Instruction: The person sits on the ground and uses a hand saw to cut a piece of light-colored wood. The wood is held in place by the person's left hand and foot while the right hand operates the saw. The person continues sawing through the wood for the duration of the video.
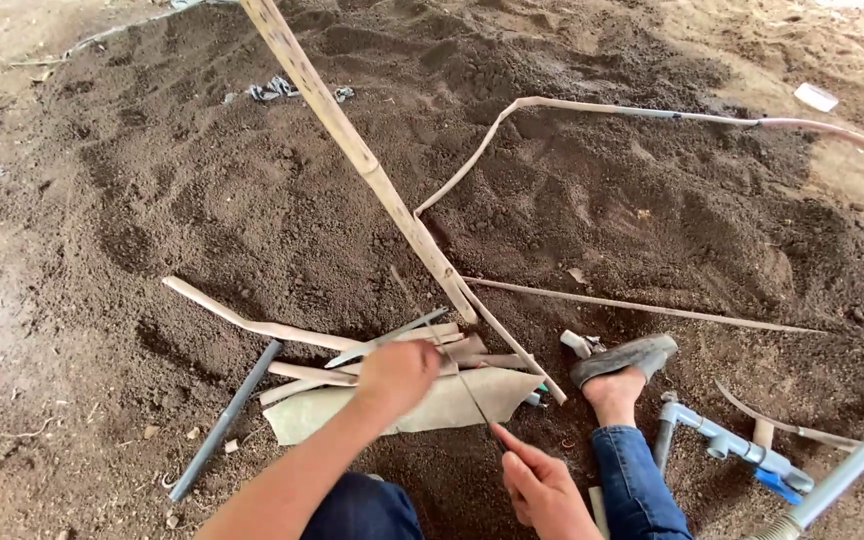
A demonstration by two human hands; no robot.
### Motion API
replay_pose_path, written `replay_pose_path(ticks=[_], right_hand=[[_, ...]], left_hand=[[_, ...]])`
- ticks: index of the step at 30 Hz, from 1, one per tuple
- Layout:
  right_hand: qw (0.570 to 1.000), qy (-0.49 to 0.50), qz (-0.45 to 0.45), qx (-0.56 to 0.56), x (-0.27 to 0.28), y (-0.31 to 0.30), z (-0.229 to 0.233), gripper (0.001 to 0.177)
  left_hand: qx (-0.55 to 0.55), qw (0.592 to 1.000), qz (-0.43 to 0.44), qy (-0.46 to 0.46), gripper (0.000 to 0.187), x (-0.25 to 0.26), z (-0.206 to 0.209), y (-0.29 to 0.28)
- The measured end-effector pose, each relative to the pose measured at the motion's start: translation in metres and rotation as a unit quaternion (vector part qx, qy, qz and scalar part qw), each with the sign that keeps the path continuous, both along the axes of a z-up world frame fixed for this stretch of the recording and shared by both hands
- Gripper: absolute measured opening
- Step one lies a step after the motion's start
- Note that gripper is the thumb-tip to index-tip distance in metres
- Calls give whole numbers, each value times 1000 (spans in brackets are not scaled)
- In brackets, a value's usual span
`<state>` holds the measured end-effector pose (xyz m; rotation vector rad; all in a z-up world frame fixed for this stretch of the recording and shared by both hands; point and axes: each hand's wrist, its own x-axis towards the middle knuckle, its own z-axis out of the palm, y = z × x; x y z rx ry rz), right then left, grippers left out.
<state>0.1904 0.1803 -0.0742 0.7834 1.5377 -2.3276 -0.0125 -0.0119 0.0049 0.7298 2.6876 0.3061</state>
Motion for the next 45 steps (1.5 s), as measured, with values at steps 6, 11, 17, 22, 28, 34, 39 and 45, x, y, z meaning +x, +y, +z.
replay_pose_path(ticks=[6, 11, 17, 22, 28, 34, 39, 45], right_hand=[[999, -36, 19, 34, -4, -6, 17, 53], [1000, -17, 13, 1, 10, -3, 2, 53], [1000, -24, 5, -10, 13, 0, 7, 52], [999, -42, 19, -21, 31, 3, 8, 55], [997, -16, 17, 76, 14, -10, 51, 56], [999, -29, 23, 29, 23, 1, 24, 55], [998, 29, -12, 57, 2, -15, 39, 56], [999, -16, 41, 33, 19, -1, 18, 56]], left_hand=[[81, 993, 79, -44, 42, -2, 1, -5], [139, 984, 101, 37, 48, -7, -25, -15], [95, 992, 79, 21, 54, -8, -13, -10], [161, 977, 123, 68, 42, -9, -20, -22], [2, 998, -45, 38, 50, 13, 2, 1], [179, 976, 119, 11, 44, -2, -2, -20], [13, 997, -66, 48, 54, 17, 0, 9], [159, 978, 133, -5, 46, -6, -9, -23]])
